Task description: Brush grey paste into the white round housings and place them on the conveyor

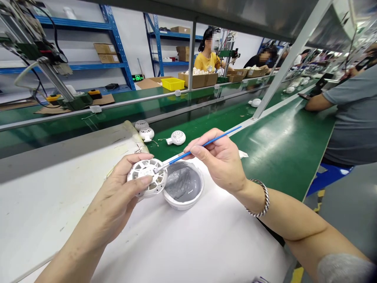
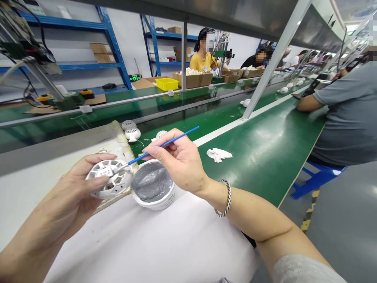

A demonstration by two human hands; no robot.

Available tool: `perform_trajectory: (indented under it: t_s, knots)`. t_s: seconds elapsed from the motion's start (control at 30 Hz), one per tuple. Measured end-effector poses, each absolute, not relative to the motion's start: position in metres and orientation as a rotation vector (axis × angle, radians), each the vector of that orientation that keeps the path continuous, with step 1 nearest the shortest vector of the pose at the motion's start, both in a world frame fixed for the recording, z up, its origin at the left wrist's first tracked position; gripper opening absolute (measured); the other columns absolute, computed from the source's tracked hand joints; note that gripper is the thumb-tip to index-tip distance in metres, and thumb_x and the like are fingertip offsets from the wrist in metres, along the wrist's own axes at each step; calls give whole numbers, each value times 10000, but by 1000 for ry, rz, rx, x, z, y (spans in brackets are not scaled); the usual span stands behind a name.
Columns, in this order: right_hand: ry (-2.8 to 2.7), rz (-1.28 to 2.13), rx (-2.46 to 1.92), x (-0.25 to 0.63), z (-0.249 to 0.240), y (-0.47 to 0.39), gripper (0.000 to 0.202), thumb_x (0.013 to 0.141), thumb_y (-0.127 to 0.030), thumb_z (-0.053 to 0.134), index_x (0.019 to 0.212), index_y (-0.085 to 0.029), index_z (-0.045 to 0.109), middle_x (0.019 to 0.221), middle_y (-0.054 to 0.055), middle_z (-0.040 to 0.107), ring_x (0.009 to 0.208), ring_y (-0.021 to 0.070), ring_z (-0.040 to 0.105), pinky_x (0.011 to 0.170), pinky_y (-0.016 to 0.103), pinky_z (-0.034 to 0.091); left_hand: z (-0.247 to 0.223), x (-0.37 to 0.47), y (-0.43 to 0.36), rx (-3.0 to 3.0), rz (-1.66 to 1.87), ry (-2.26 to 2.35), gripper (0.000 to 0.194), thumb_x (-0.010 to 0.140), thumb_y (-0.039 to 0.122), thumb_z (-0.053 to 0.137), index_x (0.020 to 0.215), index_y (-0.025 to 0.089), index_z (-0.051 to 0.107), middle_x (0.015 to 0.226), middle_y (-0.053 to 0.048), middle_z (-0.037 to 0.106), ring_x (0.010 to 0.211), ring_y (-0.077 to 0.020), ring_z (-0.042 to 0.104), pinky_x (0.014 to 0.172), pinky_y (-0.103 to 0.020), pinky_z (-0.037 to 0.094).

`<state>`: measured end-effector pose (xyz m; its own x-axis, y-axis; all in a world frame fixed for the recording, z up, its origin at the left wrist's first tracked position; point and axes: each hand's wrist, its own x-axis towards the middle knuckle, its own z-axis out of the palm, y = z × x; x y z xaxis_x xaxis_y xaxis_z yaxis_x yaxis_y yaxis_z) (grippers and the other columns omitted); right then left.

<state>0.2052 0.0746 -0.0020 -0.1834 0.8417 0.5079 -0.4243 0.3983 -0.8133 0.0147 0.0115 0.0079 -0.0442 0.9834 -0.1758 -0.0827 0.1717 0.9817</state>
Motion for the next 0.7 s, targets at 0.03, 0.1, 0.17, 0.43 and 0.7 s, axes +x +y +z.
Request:
perform_trajectory:
  t_s: [0.03,0.1,0.17,0.43,0.7]
  knots:
    - [-1320,1177,-421,206,-2,74,133,798,-184,712,781,-185,581,739,-31,681,695,98,712,699,210,628,7,15,11,1009,1169,1281,282,756,326,699,1016,344,593,927,30,612,797,-138,552,696,-217,476]
    - [-1333,1151,-421,208,-1,72,130,798,-175,709,783,-189,581,747,-30,685,687,97,709,696,213,629,7,17,11,1012,1200,1302,277,743,305,705,998,331,598,924,22,618,788,-142,557,685,-220,482]
    - [-1348,1131,-423,209,-1,70,131,794,-169,713,783,-190,585,759,-28,689,693,96,709,693,207,625,7,19,10,1011,1218,1300,272,741,280,694,993,322,600,902,18,617,772,-143,555,682,-225,488]
    - [-1347,905,-446,232,7,75,130,818,-251,709,812,-216,583,775,-34,708,728,122,718,705,254,627,-1,6,17,1022,1307,1269,278,689,177,696,937,280,623,945,18,624,740,-125,580,610,-180,483]
    - [-1251,806,-655,260,-6,86,198,780,-357,739,781,-240,580,778,-30,705,729,140,711,741,303,619,-10,-49,30,932,1458,1483,289,667,166,760,892,257,603,978,35,582,791,-123,536,618,-163,471]
